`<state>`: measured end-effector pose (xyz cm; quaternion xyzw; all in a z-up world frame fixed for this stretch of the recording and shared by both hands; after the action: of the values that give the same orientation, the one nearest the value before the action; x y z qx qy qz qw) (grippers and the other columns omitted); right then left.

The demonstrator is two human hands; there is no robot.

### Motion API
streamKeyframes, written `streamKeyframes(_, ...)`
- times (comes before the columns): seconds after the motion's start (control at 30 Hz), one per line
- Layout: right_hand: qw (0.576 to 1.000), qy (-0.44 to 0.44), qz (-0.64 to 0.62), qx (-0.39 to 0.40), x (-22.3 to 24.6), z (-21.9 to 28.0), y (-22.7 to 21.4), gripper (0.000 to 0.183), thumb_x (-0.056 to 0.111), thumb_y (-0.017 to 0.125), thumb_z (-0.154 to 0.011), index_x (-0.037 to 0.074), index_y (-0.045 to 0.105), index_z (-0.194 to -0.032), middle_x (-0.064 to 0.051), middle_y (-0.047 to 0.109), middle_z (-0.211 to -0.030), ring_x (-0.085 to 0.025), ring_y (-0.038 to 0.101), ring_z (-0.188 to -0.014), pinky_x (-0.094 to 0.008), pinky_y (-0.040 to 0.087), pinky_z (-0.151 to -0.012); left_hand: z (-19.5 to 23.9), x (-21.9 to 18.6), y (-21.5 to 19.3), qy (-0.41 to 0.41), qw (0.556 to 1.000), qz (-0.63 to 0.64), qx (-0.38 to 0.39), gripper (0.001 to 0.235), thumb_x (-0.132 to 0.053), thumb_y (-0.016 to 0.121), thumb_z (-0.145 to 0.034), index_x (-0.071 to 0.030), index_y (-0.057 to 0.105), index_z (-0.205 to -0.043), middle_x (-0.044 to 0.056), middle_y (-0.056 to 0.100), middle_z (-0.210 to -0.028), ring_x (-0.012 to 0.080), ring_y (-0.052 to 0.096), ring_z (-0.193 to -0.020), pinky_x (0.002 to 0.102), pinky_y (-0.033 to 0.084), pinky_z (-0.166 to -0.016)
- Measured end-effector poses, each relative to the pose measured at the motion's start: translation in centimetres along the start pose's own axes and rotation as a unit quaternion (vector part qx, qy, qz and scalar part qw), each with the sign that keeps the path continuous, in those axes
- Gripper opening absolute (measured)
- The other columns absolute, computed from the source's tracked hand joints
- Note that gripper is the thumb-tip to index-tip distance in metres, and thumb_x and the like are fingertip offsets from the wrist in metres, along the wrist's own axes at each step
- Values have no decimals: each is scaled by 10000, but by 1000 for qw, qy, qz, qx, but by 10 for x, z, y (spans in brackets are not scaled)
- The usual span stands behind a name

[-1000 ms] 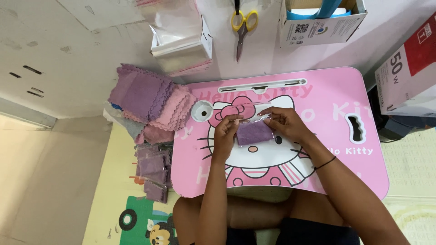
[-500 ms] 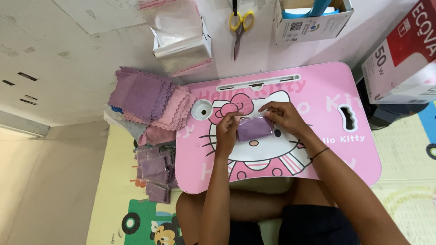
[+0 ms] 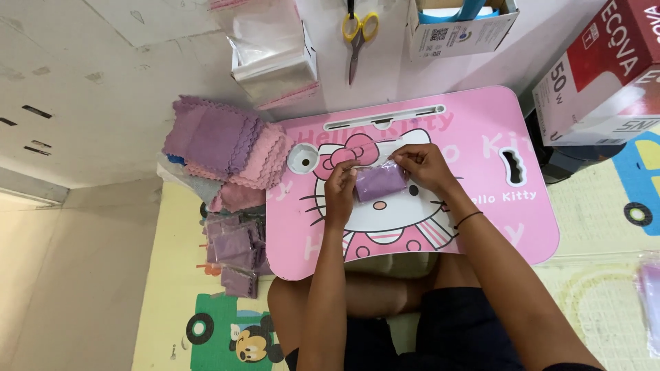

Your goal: The person uses a lint roller to remove debris from several small purple cloths, then places one into a clear plastic bag and seals it.

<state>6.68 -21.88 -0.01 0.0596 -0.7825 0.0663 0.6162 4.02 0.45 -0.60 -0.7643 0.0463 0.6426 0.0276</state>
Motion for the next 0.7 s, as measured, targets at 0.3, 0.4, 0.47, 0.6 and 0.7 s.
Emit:
streamKeyframes(0.3, 999, -6, -29, 14, -2, 2, 0, 306, 20, 667, -932, -46, 669, -1231, -148, 687, -758, -146, 627, -566, -280, 567, -525, -1, 5, 0, -9, 1000, -14, -13, 181, -177, 496, -1071, -108, 619, -1184, 160, 747, -1125, 277, 689, -1119, 417, 497, -998)
streamKeyframes(0.4, 999, -6, -47, 11, -4, 3, 1, 242, -80, 614, -922, -54, 723, -1136, -152, 665, -705, -150, 595, -539, -292, 541, -497, -1, -6, 1, -4, 1000, -17, -19, 183, -166, 502, -1071, -109, 625, -1194, 156, 741, -1128, 292, 686, -1124, 430, 505, -998)
streamKeyframes(0.47, 998, -4, -57, 9, -6, 2, 0, 213, -92, 599, -916, -54, 744, -1067, -151, 676, -708, -152, 602, -547, -285, 541, -502, -3, 0, -2, -9, 1000, -12, -17, 178, -163, 499, -1077, -124, 618, -1205, 155, 737, -1118, 292, 692, -1088, 430, 523, -972)
streamKeyframes(0.6, 997, -4, -82, 6, -20, 0, -3, 226, -120, 569, -894, -68, 765, -993, -147, 687, -715, -134, 588, -564, -273, 527, -511, -7, 16, -4, -27, 999, 1, -17, 153, -168, 492, -1083, -135, 601, -1185, 150, 730, -1107, 294, 698, -1063, 417, 555, -934)
streamKeyframes(0.7, 997, -22, -75, 13, -14, 0, -5, 229, -116, 578, -892, -55, 776, -988, -153, 691, -761, -117, 559, -612, -273, 517, -533, -1, -10, 3, -70, 995, 74, -14, 202, -214, 412, -1098, -166, 594, -1170, 95, 702, -1085, 262, 709, -1011, 357, 608, -798)
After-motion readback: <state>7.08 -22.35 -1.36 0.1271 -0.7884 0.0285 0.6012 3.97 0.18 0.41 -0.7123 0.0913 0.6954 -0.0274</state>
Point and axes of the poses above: each hand's wrist, its own z-axis away from the middle knuckle, its own y-axis out of the palm, x = y × z, the point moved 4 cm from there along -z, towards the middle knuckle
